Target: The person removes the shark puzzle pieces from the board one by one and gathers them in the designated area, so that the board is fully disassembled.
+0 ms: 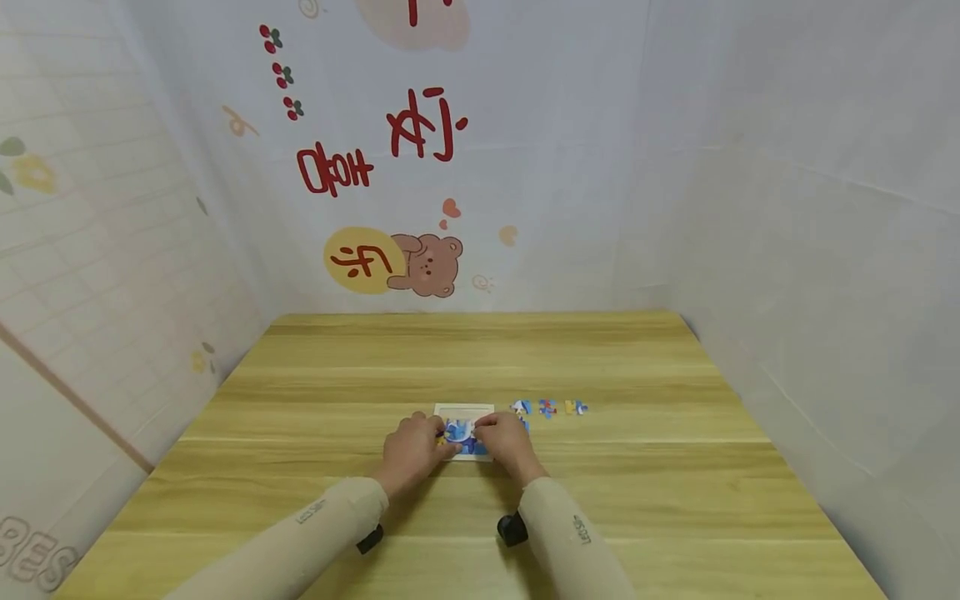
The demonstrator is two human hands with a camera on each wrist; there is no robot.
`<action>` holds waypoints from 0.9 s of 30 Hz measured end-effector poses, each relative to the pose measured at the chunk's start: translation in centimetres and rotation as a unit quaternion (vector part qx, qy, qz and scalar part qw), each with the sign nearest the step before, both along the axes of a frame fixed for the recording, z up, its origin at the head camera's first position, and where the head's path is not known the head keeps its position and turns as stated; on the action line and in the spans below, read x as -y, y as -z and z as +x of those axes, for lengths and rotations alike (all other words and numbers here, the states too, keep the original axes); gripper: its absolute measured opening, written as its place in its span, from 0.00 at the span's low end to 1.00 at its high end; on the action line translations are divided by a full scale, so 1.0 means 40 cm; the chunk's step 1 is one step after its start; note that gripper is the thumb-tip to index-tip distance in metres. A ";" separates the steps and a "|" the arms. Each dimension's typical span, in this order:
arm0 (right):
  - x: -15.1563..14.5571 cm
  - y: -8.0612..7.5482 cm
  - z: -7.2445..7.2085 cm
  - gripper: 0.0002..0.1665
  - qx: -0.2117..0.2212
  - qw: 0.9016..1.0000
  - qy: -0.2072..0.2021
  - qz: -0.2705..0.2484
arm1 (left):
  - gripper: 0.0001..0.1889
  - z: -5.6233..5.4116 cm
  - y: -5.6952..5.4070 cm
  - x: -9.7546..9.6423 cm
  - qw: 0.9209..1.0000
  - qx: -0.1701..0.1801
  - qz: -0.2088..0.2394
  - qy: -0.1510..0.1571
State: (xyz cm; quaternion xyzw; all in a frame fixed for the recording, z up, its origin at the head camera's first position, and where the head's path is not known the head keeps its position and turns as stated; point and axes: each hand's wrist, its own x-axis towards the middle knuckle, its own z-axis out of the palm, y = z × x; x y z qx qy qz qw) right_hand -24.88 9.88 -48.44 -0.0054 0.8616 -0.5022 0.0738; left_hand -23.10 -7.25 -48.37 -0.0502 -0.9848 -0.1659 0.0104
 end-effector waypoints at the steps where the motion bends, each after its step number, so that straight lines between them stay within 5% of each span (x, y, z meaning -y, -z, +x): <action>1: 0.001 0.000 -0.002 0.10 -0.004 1.000 0.001 0.000 | 0.19 -0.002 0.000 0.000 1.000 0.000 0.000 -0.001; 15: 0.017 0.006 -0.008 0.03 -0.024 0.999 -0.005 0.022 | 0.19 -0.005 0.003 0.000 1.000 -0.003 0.000 -0.005; 27: 0.003 -0.021 -0.020 0.06 -0.029 0.997 0.029 -0.072 | 0.20 -0.002 -0.004 0.000 1.000 0.009 -0.010 -0.008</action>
